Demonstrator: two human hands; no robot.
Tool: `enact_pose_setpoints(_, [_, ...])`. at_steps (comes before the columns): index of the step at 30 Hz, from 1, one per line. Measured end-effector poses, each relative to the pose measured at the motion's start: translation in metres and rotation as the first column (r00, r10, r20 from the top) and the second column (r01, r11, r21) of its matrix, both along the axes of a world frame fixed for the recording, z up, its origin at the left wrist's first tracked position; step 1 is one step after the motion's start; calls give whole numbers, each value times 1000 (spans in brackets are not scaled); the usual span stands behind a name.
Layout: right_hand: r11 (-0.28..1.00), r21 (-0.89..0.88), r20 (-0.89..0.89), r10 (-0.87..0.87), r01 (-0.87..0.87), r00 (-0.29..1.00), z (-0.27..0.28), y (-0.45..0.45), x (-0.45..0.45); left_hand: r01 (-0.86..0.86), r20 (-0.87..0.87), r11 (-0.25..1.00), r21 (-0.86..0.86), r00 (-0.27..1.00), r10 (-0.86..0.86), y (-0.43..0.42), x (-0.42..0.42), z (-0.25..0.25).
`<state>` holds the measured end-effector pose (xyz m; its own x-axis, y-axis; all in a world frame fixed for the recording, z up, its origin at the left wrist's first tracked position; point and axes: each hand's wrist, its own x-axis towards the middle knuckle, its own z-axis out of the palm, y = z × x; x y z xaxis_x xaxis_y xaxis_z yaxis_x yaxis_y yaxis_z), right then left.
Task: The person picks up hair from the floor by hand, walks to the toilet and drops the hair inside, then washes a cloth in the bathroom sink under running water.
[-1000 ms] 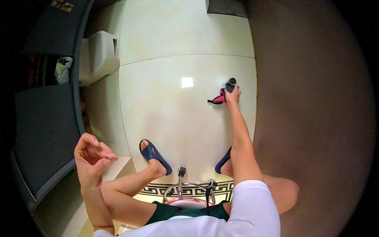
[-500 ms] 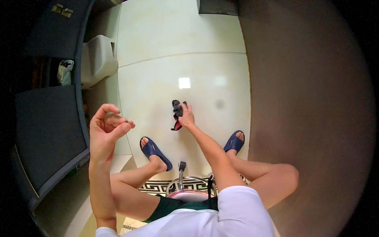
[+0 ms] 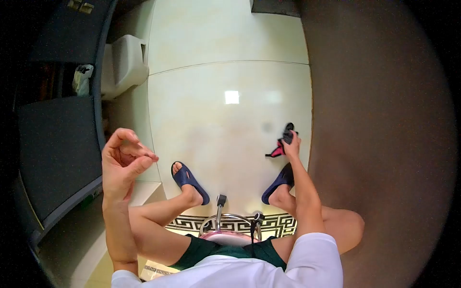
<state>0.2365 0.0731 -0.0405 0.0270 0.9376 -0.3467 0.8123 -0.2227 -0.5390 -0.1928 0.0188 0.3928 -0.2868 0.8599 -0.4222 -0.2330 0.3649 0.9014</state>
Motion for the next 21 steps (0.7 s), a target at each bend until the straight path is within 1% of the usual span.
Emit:
enact_pose_setpoints(1, [996,-18,-39,87,-88,995,6,3,-22,-9,9,1000,5,1000,9,0,-2,0])
enact_pose_setpoints(2, [986,-87,-101,130,-139,986,14,4,-47,-18,18,1000,15,1000,18,1,-5,0])
enact_pose_setpoints(4, [958,-49,-102,276,-282,956,19,1,-100,-37,29,999,27,999,36,1,-9,1])
enact_pose_setpoints(5, [940,-137,-168,289,-313,942,29,-3,-128,-46,32,999,28,998,45,1,-11,2])
enact_pose_setpoints(6, [917,-191,-179,318,-350,931,33,-9,-153,-53,33,998,28,998,52,0,-14,3])
enact_pose_setpoints(7, [909,-157,-183,358,-387,916,26,-21,-175,-61,18,997,37,998,61,-2,-17,4])
enact_pose_setpoints(8, [907,-160,-206,355,-389,912,28,-30,-198,-69,5,996,48,998,69,-4,-22,4])
enact_pose_setpoints(9, [904,-208,-214,330,-373,919,31,-38,-220,-77,-9,995,57,997,77,-7,-26,4])
enact_pose_setpoints(11, [933,-139,-259,290,-333,921,32,-52,-259,-79,-26,995,64,996,80,-15,-35,8])
enact_pose_setpoints(13, [946,-130,-251,258,-296,933,37,-58,-296,-81,-29,993,82,996,84,-23,-42,8])
enact_pose_setpoints(15, [944,-120,-288,263,-307,921,41,-61,-331,-87,-18,990,108,996,89,-32,-47,7])
enact_pose_setpoints(19, [883,-146,-293,392,-446,872,44,-59,-391,-117,-38,990,80,992,121,-40,-58,9])
enact_pose_setpoints(20, [862,-135,-283,439,-489,853,46,-59,-400,-132,-42,989,68,990,135,-42,-61,10])
enact_pose_setpoints(21, [840,-143,-235,486,-524,842,43,-58,-408,-149,-46,987,60,987,152,-43,-64,11])
